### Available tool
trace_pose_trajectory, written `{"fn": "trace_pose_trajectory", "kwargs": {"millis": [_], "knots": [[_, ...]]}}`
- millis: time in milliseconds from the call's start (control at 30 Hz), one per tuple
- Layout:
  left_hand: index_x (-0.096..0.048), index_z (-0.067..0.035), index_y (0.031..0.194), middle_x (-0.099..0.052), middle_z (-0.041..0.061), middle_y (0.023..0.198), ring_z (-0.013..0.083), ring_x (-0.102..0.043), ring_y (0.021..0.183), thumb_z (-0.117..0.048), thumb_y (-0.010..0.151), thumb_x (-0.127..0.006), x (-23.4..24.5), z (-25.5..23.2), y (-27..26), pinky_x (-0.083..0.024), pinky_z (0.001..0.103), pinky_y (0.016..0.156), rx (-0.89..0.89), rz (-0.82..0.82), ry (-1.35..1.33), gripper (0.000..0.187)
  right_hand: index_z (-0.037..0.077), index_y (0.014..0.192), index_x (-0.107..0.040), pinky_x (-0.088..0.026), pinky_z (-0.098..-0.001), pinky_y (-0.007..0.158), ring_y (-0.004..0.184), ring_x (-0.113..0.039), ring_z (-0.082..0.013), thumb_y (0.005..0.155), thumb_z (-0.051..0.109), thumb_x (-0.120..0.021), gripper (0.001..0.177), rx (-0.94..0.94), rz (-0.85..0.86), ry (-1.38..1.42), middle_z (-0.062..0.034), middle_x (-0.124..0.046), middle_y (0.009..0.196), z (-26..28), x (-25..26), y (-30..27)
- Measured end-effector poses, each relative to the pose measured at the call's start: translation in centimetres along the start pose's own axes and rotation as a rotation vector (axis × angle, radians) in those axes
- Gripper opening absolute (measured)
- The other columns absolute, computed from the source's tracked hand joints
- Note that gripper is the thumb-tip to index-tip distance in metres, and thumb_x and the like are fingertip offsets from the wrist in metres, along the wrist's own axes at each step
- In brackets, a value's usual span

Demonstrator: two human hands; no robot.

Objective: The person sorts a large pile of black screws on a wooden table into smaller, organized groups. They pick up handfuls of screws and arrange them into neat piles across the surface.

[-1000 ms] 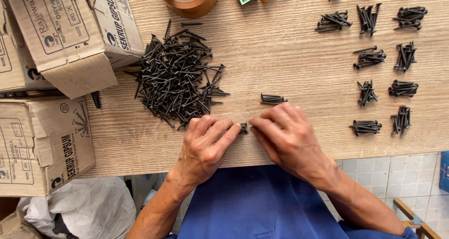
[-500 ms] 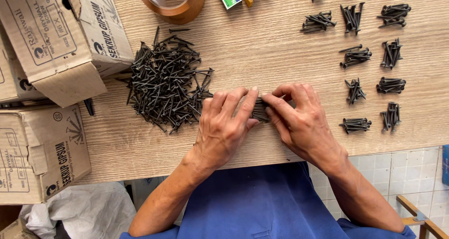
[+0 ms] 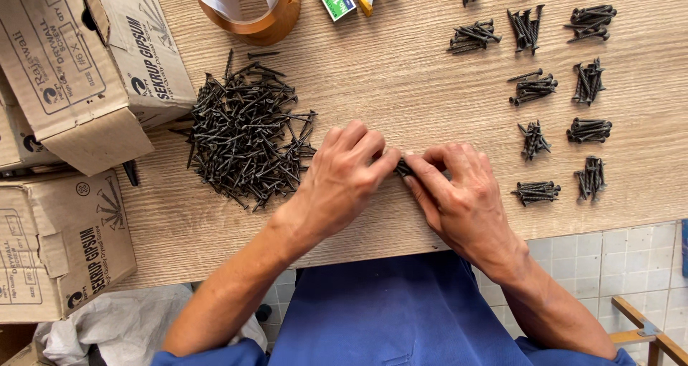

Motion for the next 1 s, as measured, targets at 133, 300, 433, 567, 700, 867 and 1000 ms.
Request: {"fn": "trace_pose_trajectory", "kwargs": {"millis": [133, 300, 433, 567, 700, 867, 1000], "knots": [[-0.071, -0.008, 0.090, -0.053, 0.009, 0.083, 0.0315, -0.056, 0.083, -0.012, 0.099, -0.068, -1.3, 1.2, 3.1, -0.047, 0.042, 0.072, -0.140, 0.004, -0.039, 0.010, 0.010, 0.119, -0.079, -0.051, -0.0414, 0.082, 0.089, -0.064, -0.0262, 0.101, 0.018, -0.076, 0.020, -0.059, -0.065, -0.017, -0.0063, -0.061, 0.098, -1.2, -0.5, -0.7], [-0.066, -0.008, 0.083, -0.054, 0.010, 0.080, 0.0319, -0.057, 0.082, -0.011, 0.100, -0.067, -4.0, 2.5, 7.2, -0.049, 0.038, 0.071, -0.251, -0.007, -0.145, 0.016, 0.006, 0.119, -0.080, -0.054, -0.0426, 0.082, 0.088, -0.064, -0.0292, 0.102, 0.015, -0.080, 0.019, -0.156, -0.163, -0.128, -0.0078, -0.059, 0.095, -2.8, -0.3, -0.1], [-0.065, -0.010, 0.088, -0.057, 0.008, 0.080, 0.0290, -0.059, 0.083, -0.013, 0.098, -0.067, -5.8, 3.1, 9.9, -0.051, 0.038, 0.072, -0.305, 0.005, -0.091, 0.011, 0.005, 0.117, -0.079, -0.055, -0.0436, 0.083, 0.089, -0.065, -0.0311, 0.101, 0.016, -0.082, 0.020, -0.194, -0.194, -0.197, -0.0088, -0.057, 0.093, -4.6, -0.4, 0.6], [-0.066, -0.010, 0.107, -0.059, 0.009, 0.082, 0.0294, -0.060, 0.086, -0.007, 0.100, -0.064, -7.2, 3.4, 11.0, -0.055, 0.038, 0.074, -0.270, 0.026, -0.097, 0.008, 0.006, 0.115, -0.079, -0.056, -0.0445, 0.083, 0.090, -0.066, -0.0318, 0.104, 0.020, -0.081, 0.018, -0.275, -0.185, -0.211, -0.0085, -0.056, 0.093, -6.0, -0.1, 1.4], [-0.061, -0.006, 0.131, -0.064, 0.011, 0.089, 0.0312, -0.065, 0.091, 0.000, 0.100, -0.059, -6.9, 3.1, 11.5, -0.060, 0.039, 0.079, -0.142, 0.109, -0.191, 0.032, 0.003, 0.117, -0.079, -0.057, -0.0463, 0.083, 0.093, -0.067, -0.0338, 0.106, 0.022, -0.081, 0.022, -0.305, -0.185, -0.205, -0.0101, -0.057, 0.095, -6.7, 0.1, 1.9], [-0.054, -0.008, 0.141, -0.066, 0.013, 0.101, 0.0333, -0.067, 0.100, 0.002, 0.100, -0.059, -7.2, 3.0, 11.4, -0.062, 0.042, 0.087, -0.100, 0.154, -0.274, 0.043, 0.002, 0.120, -0.077, -0.057, -0.0490, 0.085, 0.096, -0.066, -0.0371, 0.104, 0.025, -0.083, 0.030, -0.318, -0.152, -0.172, -0.0121, -0.056, 0.098, -6.7, 0.6, 1.8], [-0.049, -0.008, 0.148, -0.067, 0.013, 0.111, 0.0331, -0.066, 0.106, 0.007, 0.099, -0.057, -6.6, 2.7, 11.3, -0.062, 0.042, 0.092, -0.091, 0.200, -0.318, 0.052, 0.002, 0.123, -0.076, -0.056, -0.0500, 0.085, 0.097, -0.066, -0.0382, 0.102, 0.029, -0.084, 0.036, -0.326, -0.119, -0.175, -0.0122, -0.055, 0.098, -6.7, 0.8, 1.5]]}}
Point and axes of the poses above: each hand's wrist, its own y-axis towards the middle knuckle, its own x-axis out of the back of the hand, z = x × y, the point moved 2 cm from there along y, towards the middle knuckle
